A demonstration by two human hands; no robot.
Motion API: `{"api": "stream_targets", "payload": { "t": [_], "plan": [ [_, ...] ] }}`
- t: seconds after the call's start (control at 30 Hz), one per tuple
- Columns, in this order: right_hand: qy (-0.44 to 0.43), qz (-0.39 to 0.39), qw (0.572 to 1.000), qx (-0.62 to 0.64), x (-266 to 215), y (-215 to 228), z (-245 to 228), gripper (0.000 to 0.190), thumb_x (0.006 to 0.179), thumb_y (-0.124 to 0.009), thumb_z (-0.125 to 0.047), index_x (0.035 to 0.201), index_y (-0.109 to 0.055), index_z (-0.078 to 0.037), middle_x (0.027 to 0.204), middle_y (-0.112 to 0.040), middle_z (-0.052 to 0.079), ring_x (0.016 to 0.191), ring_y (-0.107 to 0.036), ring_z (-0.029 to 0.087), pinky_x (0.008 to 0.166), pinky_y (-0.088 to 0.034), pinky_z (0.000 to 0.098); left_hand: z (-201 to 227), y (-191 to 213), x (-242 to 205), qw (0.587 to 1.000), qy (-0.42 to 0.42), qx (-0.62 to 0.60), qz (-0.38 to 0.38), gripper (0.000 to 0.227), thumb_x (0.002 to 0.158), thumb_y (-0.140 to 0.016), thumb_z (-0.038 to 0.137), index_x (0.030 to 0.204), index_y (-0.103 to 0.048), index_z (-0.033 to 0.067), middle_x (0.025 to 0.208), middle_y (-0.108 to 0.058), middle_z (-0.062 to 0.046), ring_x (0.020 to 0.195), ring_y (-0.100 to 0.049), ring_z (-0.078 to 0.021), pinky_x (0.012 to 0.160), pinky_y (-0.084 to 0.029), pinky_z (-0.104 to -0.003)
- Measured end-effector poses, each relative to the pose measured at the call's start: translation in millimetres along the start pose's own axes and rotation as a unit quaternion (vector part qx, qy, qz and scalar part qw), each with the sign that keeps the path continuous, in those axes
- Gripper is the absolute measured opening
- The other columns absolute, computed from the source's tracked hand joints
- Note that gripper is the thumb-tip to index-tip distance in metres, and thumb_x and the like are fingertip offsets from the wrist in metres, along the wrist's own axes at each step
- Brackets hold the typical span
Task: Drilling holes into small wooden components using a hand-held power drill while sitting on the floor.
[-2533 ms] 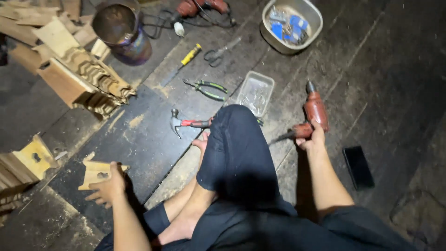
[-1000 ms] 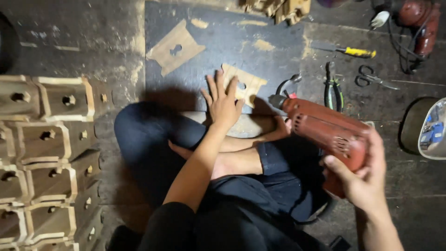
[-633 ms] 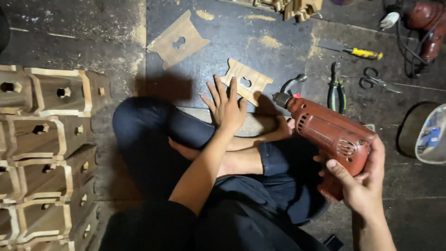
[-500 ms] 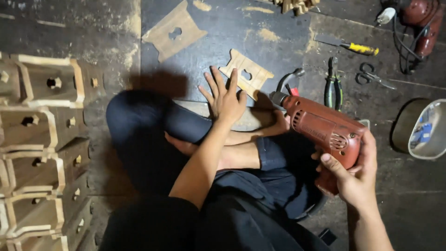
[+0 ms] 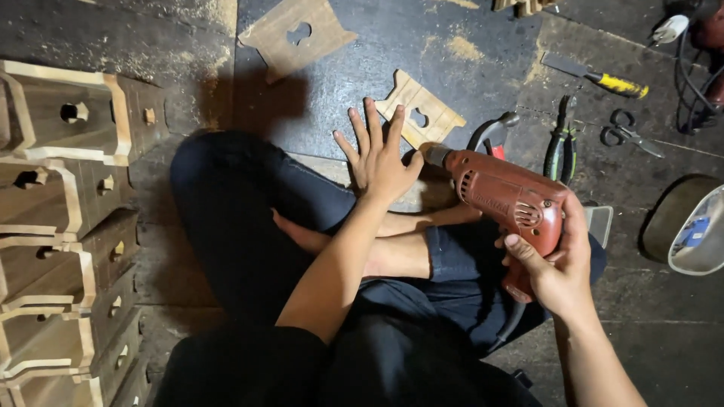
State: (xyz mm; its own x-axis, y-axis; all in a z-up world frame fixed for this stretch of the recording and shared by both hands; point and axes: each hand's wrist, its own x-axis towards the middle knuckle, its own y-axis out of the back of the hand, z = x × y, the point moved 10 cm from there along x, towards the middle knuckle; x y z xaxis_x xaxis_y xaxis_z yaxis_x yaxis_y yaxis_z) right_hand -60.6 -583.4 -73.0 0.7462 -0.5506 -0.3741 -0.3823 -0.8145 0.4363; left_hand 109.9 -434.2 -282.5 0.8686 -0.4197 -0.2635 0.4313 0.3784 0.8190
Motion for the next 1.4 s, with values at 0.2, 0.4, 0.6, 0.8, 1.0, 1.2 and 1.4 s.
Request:
{"api": "stream_targets", "payload": {
  "t": [0.2,0.4,0.6,0.8,1.0,1.2,1.4],
  "plan": [
    [-0.013,-0.006,0.999,-0.032,3.2,-3.3,-4.6,0.083,0.09,-0.07,-0.002,0.16,-0.028,-0.008,0.127,-0.057,0.022,0.078,-0.071,0.028,0.059,-0.062,0.0354,0.7,4.1,0.4,0.999,0.005,-0.018,0.032,0.093,0.083,-0.074,0.056,0.166,-0.038,0.0331,0.177,-0.003,-0.019,0.163,0.004,-0.0461,0.123,0.01,-0.074],
    [-0.007,-0.046,0.989,-0.141,12.0,-11.5,-30.2,0.084,0.086,-0.072,-0.002,0.159,-0.031,-0.007,0.136,-0.053,0.015,0.09,-0.065,0.022,0.076,-0.055,0.0328,1.3,3.5,0.7,1.0,0.011,-0.016,0.007,0.099,0.081,-0.073,0.062,0.167,-0.034,0.033,0.177,0.0,-0.019,0.163,0.006,-0.0465,0.122,0.011,-0.076],
    [0.06,-0.111,0.961,-0.244,24.4,-31.9,-58.1,0.083,0.084,-0.073,-0.007,0.158,-0.035,-0.002,0.156,-0.048,0.016,0.138,-0.052,0.029,0.116,-0.037,0.0389,3.5,1.0,0.2,0.998,0.021,0.012,-0.053,0.116,0.072,-0.081,0.064,0.169,-0.024,0.0346,0.176,0.007,-0.019,0.161,0.01,-0.0482,0.12,0.011,-0.077],
    [0.019,-0.116,0.958,-0.262,26.8,-42.5,-56.6,0.084,0.085,-0.073,-0.009,0.16,-0.035,-0.009,0.151,-0.055,0.011,0.124,-0.062,0.025,0.107,-0.043,0.0372,3.6,1.6,1.2,0.998,0.034,0.004,-0.062,0.118,0.072,-0.085,0.052,0.169,-0.023,0.0334,0.176,0.009,-0.019,0.161,0.013,-0.0479,0.12,0.013,-0.077],
    [0.06,-0.093,0.957,-0.268,19.2,-25.6,-72.6,0.08,0.083,-0.075,-0.01,0.154,-0.039,-0.004,0.159,-0.048,0.016,0.133,-0.055,0.028,0.113,-0.039,0.0374,0.6,4.8,5.0,0.992,0.059,-0.018,-0.109,0.117,0.076,-0.083,0.058,0.17,-0.016,0.0369,0.176,0.013,-0.016,0.161,0.014,-0.0471,0.119,0.012,-0.077],
    [0.069,-0.044,0.971,-0.224,31.2,-23.4,-96.5,0.083,0.085,-0.075,-0.01,0.158,-0.038,0.002,0.145,-0.052,0.017,0.128,-0.055,0.025,0.107,-0.044,0.0384,-19.1,22.7,4.6,0.982,0.05,-0.138,0.122,0.087,0.081,-0.079,0.036,0.16,-0.047,0.0172,0.176,-0.016,-0.014,0.165,-0.005,-0.0404,0.129,0.004,-0.069],
    [0.061,-0.056,0.978,-0.193,55.3,-50.0,-99.8,0.078,0.087,-0.075,-0.004,0.156,-0.038,-0.001,0.142,-0.052,0.017,0.102,-0.064,0.023,0.075,-0.06,0.0371,-40.2,37.1,6.2,0.944,0.116,-0.16,0.263,0.041,0.099,-0.066,0.034,0.139,-0.075,0.0304,0.173,-0.033,-0.001,0.166,-0.019,-0.0349,0.133,0.005,-0.061]
  ]
}}
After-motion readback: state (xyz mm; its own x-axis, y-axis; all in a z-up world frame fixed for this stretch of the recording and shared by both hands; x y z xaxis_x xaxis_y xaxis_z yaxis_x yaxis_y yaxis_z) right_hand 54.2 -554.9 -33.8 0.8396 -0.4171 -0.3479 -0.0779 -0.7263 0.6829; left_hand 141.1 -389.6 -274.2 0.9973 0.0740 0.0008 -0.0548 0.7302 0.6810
